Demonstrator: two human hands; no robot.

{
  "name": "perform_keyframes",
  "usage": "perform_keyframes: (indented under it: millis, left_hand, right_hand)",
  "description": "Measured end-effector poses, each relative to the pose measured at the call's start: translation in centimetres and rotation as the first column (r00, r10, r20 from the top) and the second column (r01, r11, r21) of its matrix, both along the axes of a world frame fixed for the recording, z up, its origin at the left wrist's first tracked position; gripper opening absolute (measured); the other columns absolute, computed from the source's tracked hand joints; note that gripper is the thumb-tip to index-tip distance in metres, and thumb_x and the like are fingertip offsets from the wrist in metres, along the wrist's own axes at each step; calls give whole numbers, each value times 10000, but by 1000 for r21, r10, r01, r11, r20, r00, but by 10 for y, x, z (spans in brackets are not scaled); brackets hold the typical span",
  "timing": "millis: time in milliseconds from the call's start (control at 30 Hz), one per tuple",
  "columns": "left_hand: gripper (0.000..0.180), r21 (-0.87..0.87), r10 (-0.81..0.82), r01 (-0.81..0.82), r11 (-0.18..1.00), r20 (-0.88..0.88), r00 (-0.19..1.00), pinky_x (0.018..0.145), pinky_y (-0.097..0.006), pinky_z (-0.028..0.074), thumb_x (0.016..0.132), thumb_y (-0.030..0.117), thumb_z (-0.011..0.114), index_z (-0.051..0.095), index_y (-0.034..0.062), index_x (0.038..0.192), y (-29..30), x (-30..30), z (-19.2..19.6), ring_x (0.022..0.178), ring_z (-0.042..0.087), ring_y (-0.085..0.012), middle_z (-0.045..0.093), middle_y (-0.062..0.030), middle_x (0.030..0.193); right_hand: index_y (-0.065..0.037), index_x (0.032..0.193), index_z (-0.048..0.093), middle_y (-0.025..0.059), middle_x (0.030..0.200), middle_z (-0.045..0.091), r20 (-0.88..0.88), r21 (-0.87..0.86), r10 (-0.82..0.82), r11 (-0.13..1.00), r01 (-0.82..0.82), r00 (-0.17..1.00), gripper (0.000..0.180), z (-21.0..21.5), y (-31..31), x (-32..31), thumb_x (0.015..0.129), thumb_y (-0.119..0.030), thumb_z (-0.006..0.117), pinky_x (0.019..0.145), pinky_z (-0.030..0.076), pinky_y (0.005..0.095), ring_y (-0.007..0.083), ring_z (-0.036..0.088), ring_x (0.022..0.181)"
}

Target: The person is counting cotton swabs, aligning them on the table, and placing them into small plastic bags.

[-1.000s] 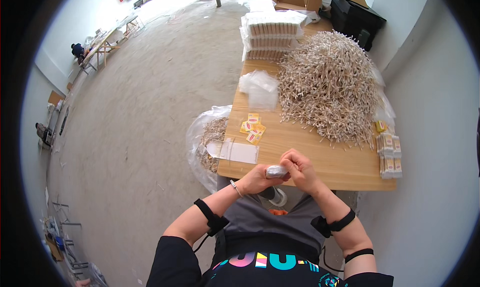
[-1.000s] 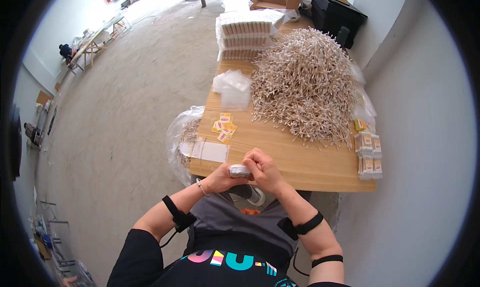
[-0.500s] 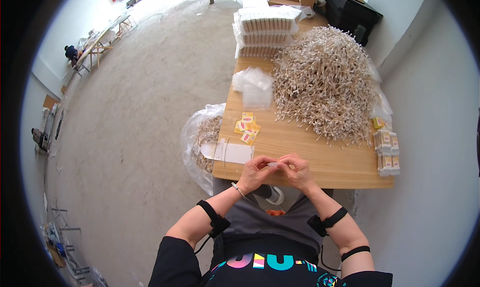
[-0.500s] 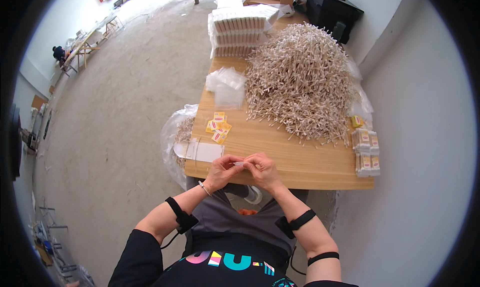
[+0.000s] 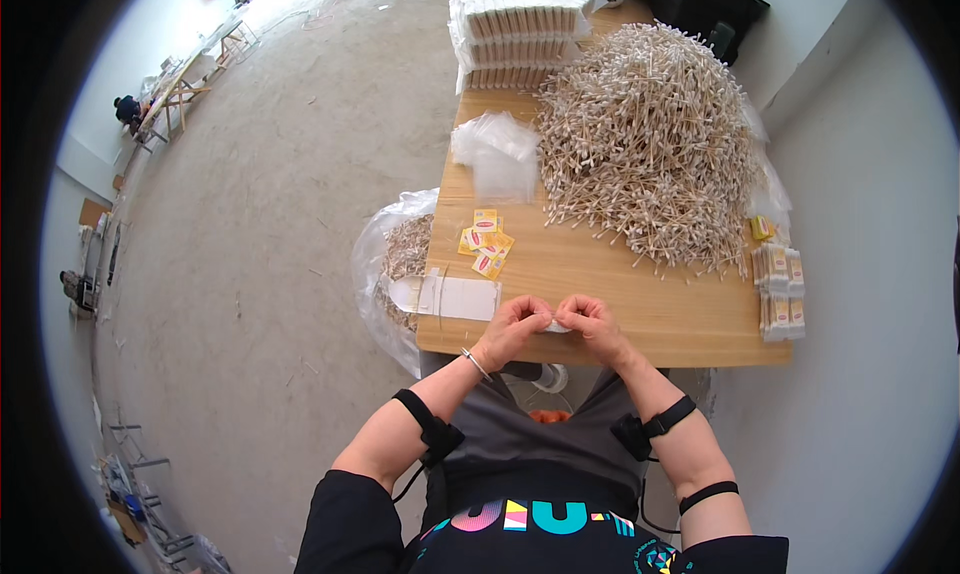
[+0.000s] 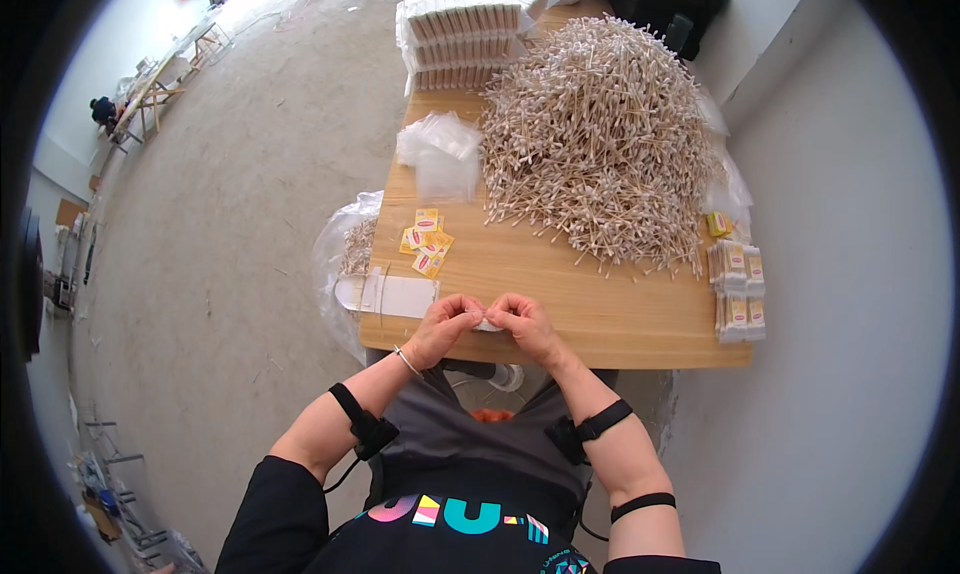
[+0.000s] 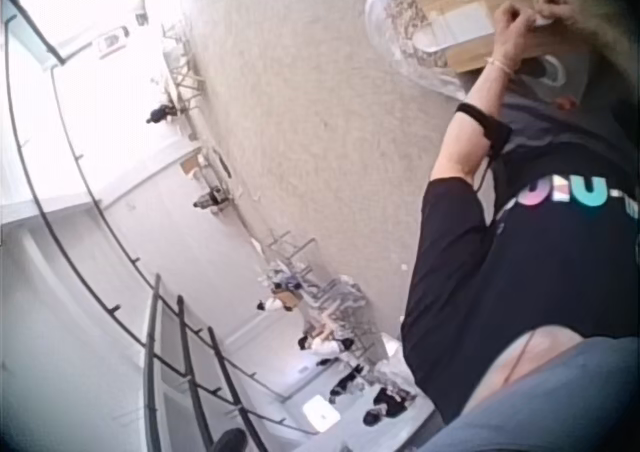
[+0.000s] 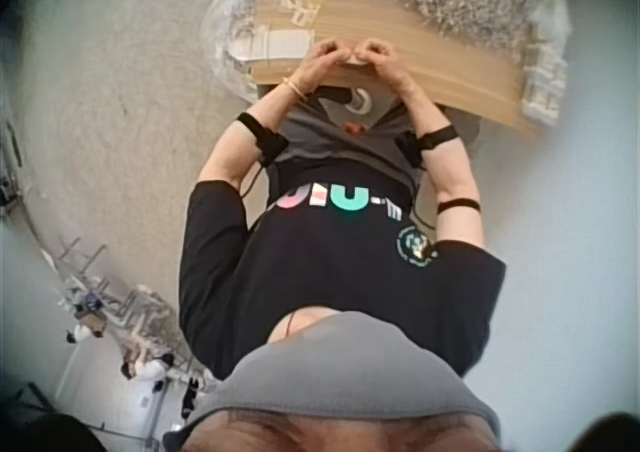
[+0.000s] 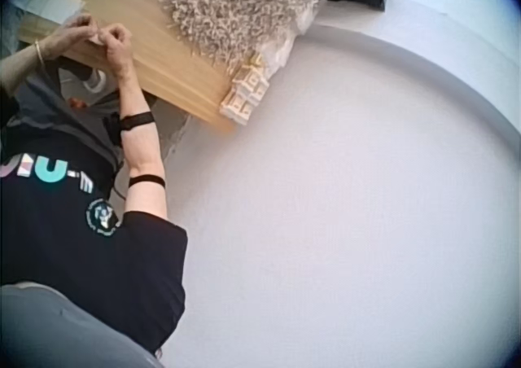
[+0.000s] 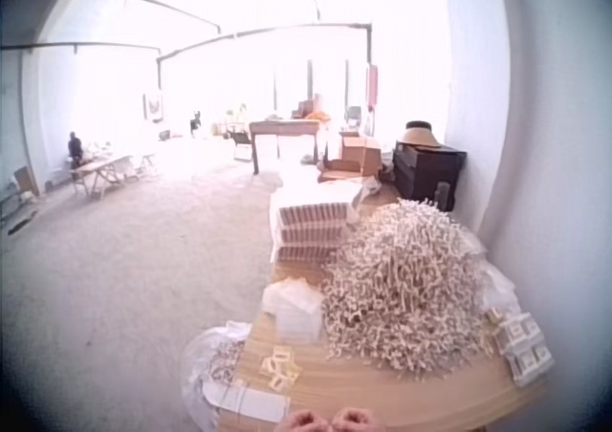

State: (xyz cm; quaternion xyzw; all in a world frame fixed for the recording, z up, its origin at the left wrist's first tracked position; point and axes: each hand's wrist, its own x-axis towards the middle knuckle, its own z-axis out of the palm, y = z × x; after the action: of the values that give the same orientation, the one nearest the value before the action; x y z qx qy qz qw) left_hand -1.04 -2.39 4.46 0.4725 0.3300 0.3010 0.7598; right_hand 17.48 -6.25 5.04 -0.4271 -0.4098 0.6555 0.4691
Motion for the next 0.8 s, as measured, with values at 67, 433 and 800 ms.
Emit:
perform_keyframes:
  millis: [67,433,800]
  left_hand:
    - [63,20,-38,38,999,-6,999,799,-214,421,867,83,587,565,30,893,3,-1,0,841,517,-63,580,-21,931]
    - [328,629,164,-36,777,-146,976,803,-287,493,806,11,642,546,5,1120,-17,-4,8,917,627,-198,637,-130,981]
    - [179,570,227,-30,821,-278,933,731,-298,513,761,17,682,605,9,922,-23,-1,22,831,662,-213,666,-106,829]
  right_hand:
    - [-68,806,610,-46,753,568,70,27,-4,1000,2,998,95,1,0,1,860,-143,632,647,398,192,30,474,710]
    - [-26,993,646,66,883,670,338,397,-221,915,75,915,231,20,-22,-9,776,-72,709,786,497,301,173,637,886]
    - [-50,957,652,124,855,658,600,455,-278,890,-35,750,205,19,-24,-4,759,-86,691,673,511,340,270,649,787]
